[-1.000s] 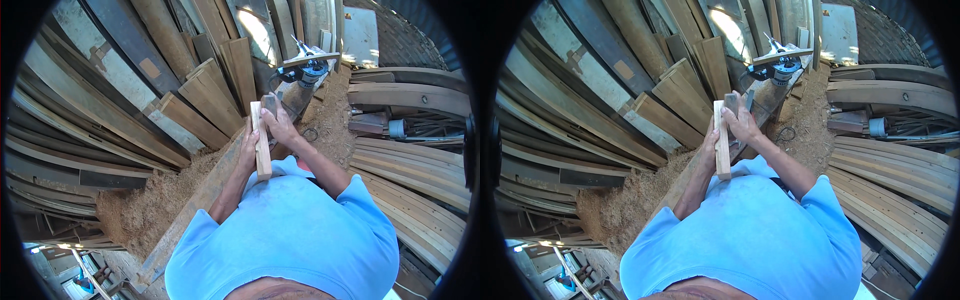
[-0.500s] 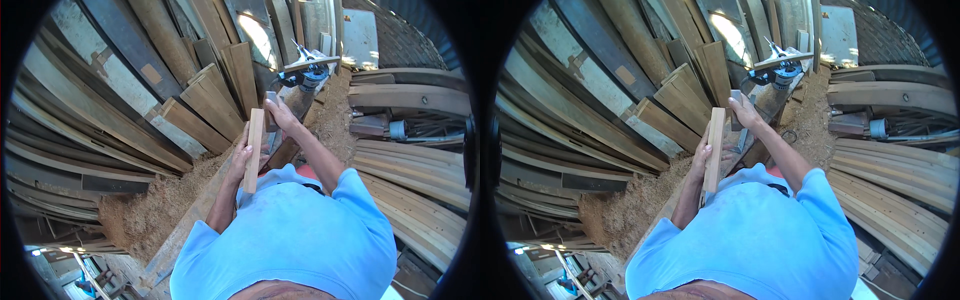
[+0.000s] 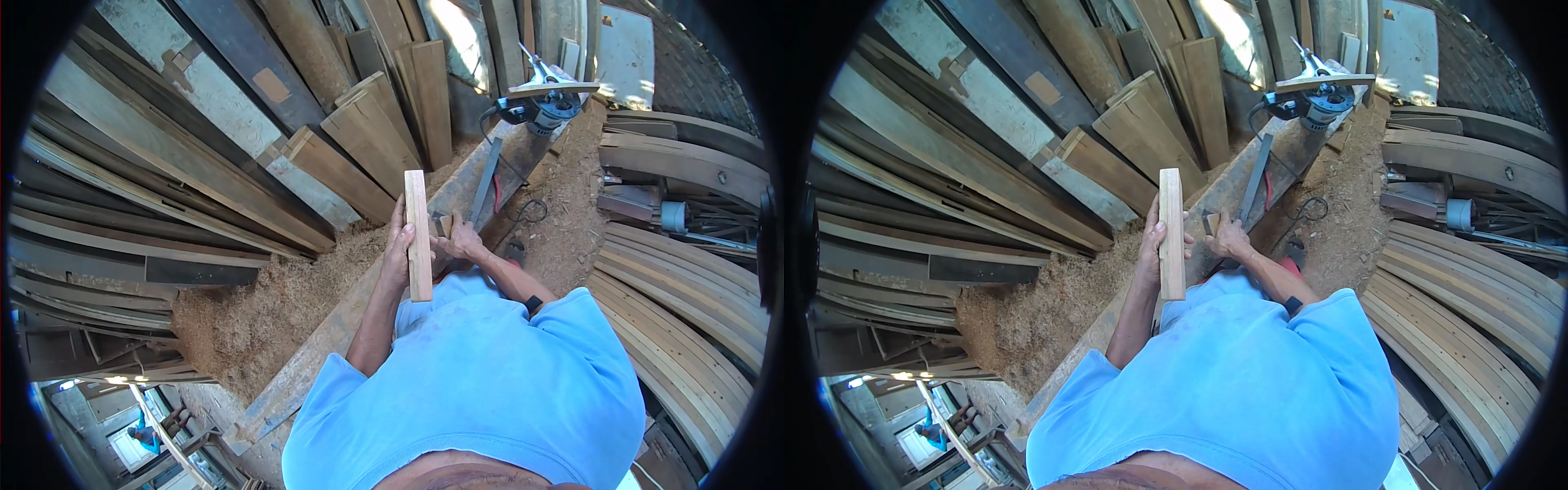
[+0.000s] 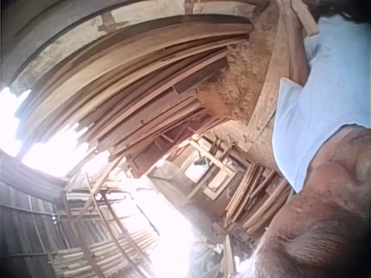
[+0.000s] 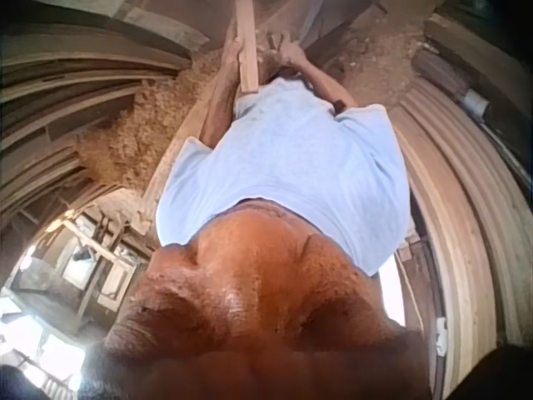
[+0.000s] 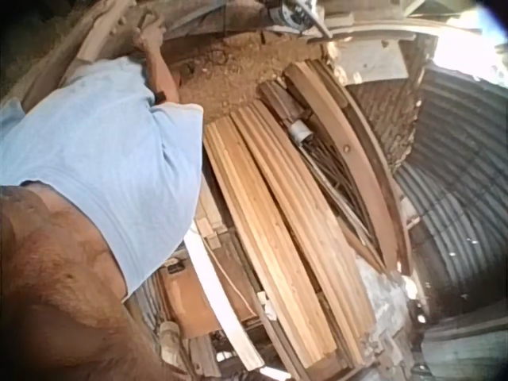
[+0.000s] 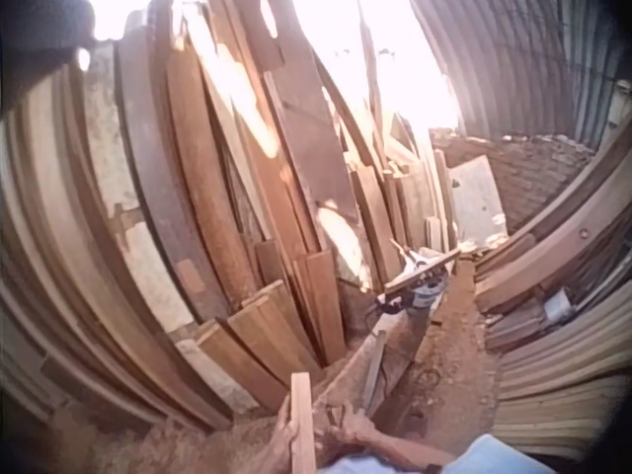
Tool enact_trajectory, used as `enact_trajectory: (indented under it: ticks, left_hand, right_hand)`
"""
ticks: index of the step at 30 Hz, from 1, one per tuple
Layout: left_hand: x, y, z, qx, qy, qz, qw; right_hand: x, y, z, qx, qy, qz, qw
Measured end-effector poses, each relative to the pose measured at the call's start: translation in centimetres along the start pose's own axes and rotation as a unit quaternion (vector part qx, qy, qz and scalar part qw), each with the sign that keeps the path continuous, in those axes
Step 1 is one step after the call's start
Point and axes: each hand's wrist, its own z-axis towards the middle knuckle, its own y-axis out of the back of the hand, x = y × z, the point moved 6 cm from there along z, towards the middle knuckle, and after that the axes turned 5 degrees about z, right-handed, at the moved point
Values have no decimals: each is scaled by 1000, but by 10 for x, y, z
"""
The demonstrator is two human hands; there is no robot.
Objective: The person handles and measures wooden blocks, then uses a routing tool to shape the edge of a wooden piece.
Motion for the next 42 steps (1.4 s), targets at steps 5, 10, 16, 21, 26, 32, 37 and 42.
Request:
enact_trajectory:
  ticks: [5,10,16,21,26,32,37,42]
  left_hand:
    - [-8,17,-1,-14,27,11,999]
    - [-9,32,3,-5,24,27,999]
    - [4,64,15,8,0,59,998]
    - [2,79,17,18,12,63,998]
    - [-8,77,29,7,29,32,999]
    - [-9,69,48,19,55,4,998]
    - [2,63,53,13,84,13,996]
    - [12,59,50,12,114,8,993]
  right_hand:
    - [-1,-15,-5,-12,24,-50,998]
    - [-31,16,22,-140,-72,38,987]
    - [-45,61,68,-242,-144,77,956]
    - [-73,62,101,-359,-134,186,905]
    - [-28,91,81,-342,84,270,896]
    - [37,146,19,-253,210,323,887]
    - [83,183,-60,-134,263,239,925]
    - [86,187,-109,2,218,88,972]
